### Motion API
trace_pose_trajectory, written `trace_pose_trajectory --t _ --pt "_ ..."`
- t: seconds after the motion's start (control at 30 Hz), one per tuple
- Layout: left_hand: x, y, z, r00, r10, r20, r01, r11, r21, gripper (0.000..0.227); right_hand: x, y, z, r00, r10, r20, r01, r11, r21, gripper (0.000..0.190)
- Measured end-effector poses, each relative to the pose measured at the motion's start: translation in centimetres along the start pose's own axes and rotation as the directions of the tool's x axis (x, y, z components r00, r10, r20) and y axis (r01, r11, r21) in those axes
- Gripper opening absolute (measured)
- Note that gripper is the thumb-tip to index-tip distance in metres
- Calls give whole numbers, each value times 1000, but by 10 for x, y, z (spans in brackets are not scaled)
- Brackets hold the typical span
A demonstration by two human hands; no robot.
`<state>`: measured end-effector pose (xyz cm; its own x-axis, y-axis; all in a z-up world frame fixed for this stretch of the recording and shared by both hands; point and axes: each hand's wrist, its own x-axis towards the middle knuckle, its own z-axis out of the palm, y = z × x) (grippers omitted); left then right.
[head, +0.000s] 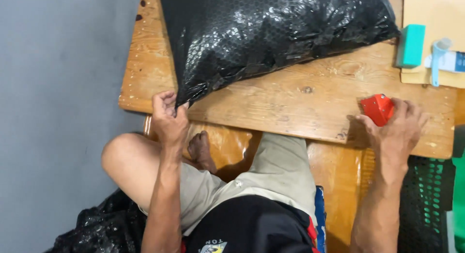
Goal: Cleaning the plastic wrapping of a pillow using a sponge and preparing packaging materials.
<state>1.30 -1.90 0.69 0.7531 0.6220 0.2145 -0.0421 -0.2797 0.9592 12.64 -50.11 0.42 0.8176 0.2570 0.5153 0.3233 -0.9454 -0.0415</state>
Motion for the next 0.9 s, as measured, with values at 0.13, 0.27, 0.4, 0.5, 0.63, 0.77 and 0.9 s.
trace_pose_trajectory --t 0.13,0.27,0.4,0.5,0.63,0.77,0.9 --pt "-12 30 -7 1000 15 14 -19 964 266 44 -2 -11 -12 992 119 -31 -116 990 81 64" --pt "-20 42 -3 940 327 102 -317 718 620 65 -23 -1 -3 985 165 -49 -165 986 3 59" --pt "-21 81 28 811 552 192 -565 658 498 37 -42 17 18 965 220 142 -189 961 -202 34" --pt "-35 74 72 832 473 290 -522 845 118 26 -38 9 9 950 275 150 -262 960 -96 33" --pt "-70 51 113 757 -66 651 206 968 -141 40 -34 -33 -16 928 316 198 -353 914 198 38" --pt "-86 25 140 487 -223 845 733 630 -256 92 -42 -96 -35 671 353 652 -739 258 622 28" --pt "-89 -14 147 451 -82 889 829 407 -383 110 -62 -142 -22 696 106 710 -712 -31 702 25"
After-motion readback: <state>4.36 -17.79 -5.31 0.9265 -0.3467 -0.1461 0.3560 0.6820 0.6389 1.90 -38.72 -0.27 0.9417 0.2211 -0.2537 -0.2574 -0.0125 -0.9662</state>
